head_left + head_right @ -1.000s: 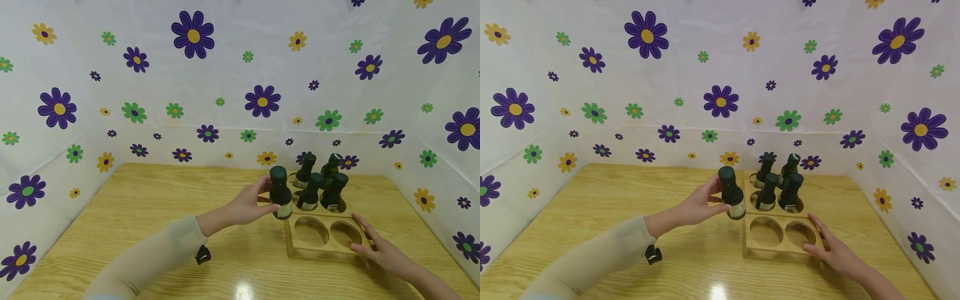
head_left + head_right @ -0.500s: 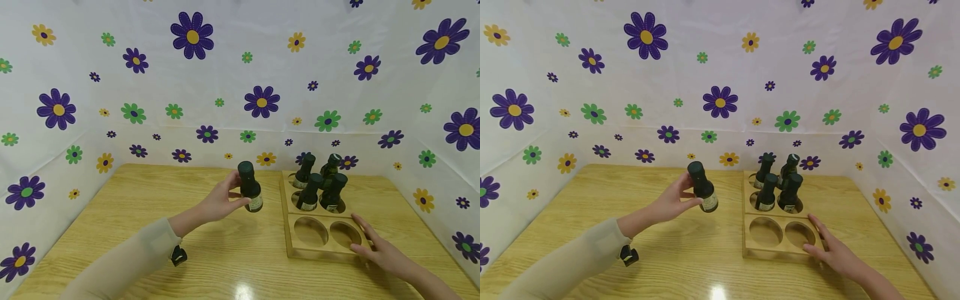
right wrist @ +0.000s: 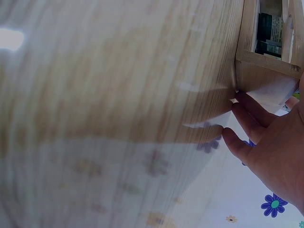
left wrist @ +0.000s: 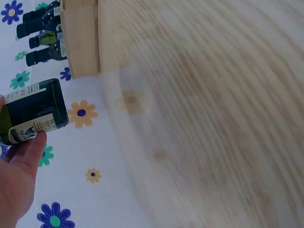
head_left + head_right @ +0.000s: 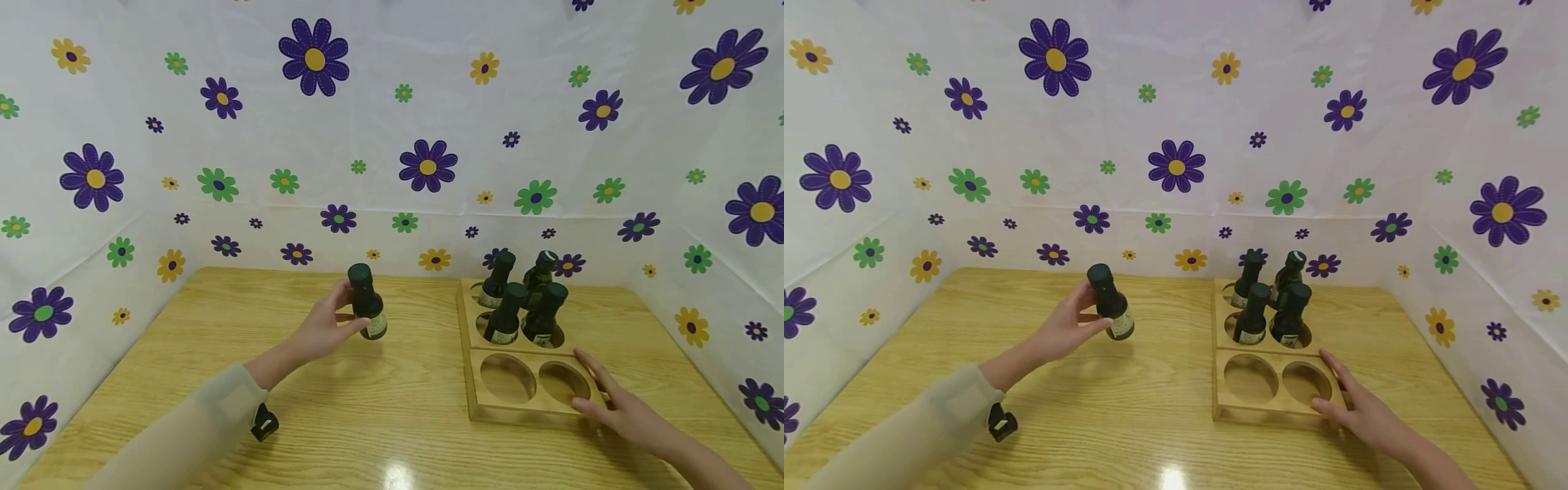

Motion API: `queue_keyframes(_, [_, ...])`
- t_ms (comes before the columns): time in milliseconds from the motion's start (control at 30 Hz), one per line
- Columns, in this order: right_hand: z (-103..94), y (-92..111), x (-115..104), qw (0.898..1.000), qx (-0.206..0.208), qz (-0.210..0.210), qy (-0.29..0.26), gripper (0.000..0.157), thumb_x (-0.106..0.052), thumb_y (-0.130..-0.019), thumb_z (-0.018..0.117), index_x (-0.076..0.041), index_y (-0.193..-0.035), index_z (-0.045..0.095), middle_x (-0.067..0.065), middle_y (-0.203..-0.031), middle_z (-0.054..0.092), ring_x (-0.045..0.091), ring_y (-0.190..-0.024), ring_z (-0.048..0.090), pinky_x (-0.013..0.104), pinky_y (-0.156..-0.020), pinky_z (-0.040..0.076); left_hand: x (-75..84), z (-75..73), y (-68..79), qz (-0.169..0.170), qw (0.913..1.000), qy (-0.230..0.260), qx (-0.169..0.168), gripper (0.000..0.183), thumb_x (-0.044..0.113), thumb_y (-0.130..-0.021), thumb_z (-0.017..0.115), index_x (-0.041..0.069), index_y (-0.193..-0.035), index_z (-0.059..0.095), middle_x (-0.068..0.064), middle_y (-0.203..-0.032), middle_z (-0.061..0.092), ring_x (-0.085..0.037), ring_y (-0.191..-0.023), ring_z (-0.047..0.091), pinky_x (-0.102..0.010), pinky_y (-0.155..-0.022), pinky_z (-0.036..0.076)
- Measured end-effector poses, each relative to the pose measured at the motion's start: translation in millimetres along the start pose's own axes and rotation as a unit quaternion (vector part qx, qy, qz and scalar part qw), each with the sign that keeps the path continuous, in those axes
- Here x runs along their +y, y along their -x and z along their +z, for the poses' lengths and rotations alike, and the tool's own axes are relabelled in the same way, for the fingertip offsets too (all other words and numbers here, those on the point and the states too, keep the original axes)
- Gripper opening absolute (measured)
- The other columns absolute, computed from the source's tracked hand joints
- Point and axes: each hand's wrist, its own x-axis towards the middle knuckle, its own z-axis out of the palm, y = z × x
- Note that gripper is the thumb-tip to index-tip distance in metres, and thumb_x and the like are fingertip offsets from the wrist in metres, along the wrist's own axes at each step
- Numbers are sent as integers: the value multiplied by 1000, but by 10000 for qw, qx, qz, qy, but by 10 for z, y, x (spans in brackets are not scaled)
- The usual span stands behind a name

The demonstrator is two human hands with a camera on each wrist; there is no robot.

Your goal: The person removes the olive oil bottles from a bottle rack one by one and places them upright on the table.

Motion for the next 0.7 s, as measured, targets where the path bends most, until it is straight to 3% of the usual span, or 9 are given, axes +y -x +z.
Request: queue_keyframes(700, [-4,14,-20,10000,-11,67,4,81,-16,-101,54,-7,-155,-5,39,-151,5,71,-123,15,78,-83,32,-375,-418,-9,-596,9951,-623,485,56,0,-90,67,0,-136,36,-26,-129,53,-41,-122,51,-50,-90,49])
